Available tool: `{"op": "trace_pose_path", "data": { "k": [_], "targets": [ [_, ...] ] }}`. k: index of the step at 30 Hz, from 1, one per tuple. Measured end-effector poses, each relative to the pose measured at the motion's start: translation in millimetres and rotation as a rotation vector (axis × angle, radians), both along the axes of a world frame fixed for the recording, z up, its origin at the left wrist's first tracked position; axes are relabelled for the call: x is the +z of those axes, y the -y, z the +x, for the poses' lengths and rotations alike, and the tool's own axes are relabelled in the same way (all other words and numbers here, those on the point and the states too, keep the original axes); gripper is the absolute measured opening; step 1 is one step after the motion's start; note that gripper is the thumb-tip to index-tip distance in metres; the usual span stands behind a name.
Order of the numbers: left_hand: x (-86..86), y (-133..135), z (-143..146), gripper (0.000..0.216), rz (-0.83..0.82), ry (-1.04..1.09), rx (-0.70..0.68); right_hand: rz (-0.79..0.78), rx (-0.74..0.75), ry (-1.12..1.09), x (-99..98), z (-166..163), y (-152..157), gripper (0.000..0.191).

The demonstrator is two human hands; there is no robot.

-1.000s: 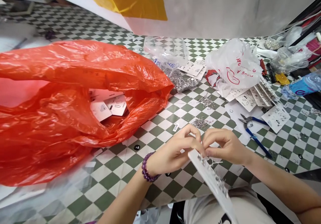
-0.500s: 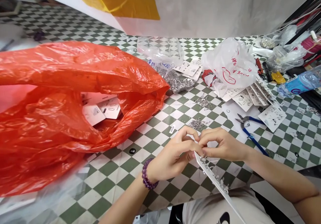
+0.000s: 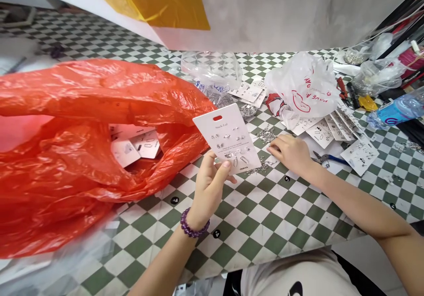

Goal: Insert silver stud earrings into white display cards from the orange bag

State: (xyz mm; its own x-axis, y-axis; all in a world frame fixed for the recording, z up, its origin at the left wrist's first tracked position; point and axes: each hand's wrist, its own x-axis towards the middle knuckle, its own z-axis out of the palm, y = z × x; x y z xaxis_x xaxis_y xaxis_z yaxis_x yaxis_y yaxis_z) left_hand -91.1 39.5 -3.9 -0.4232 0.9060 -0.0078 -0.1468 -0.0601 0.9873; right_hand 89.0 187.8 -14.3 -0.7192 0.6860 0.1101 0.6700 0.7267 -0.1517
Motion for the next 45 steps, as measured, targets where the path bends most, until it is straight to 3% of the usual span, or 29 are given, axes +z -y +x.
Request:
{"op": "trace_pose_path", "data": {
  "k": [5, 10, 14, 17, 23, 30, 34, 40, 45],
  "targets": [
    [-3.6, 0, 2, 0.023, -0.111, 0.070, -0.070, -0.025, 0.003, 0.058, 3.5, -7, 0, 0.024],
    [-5.8, 0, 3, 0.029, -0.160, 0.186, -0.122, -0.105, 0.076, 0.026, 27.3, -1, 1, 0.021],
    [-4.4, -1, 3, 0.029, -0.151, 0.188, -0.126, -0.376, 0.205, -0.327, 49.8, 6, 18, 0.017],
    [-2.3, 0, 5, 0.027, -0.128, 0.155, -0.124, -0.519, 0.268, -0.534, 50.1, 3, 32, 0.015],
    [1.3, 0, 7, 0.026, -0.157, 0.118, -0.145, -0.752, 0.152, -0.614, 31.0, -8, 38, 0.013],
    [-3.2, 2, 8, 0.028, -0.148, 0.041, -0.158, -0.876, -0.046, -0.670, 28.3, -14, 44, 0.014],
    [-5.2, 1, 13, 0.036, -0.081, 0.014, -0.099, -0.940, -0.111, -0.795, 26.9, -21, 42, 0.029],
    [1.6, -6, 8, 0.063, -0.076, 0.079, 0.145, -0.987, 0.140, -0.729, 49.9, -46, 39, 0.028],
    [6.0, -8, -4, 0.066, -0.044, 0.186, 0.210, -0.994, 0.275, -0.666, 67.1, -61, 37, 0.021]
  ]
}}
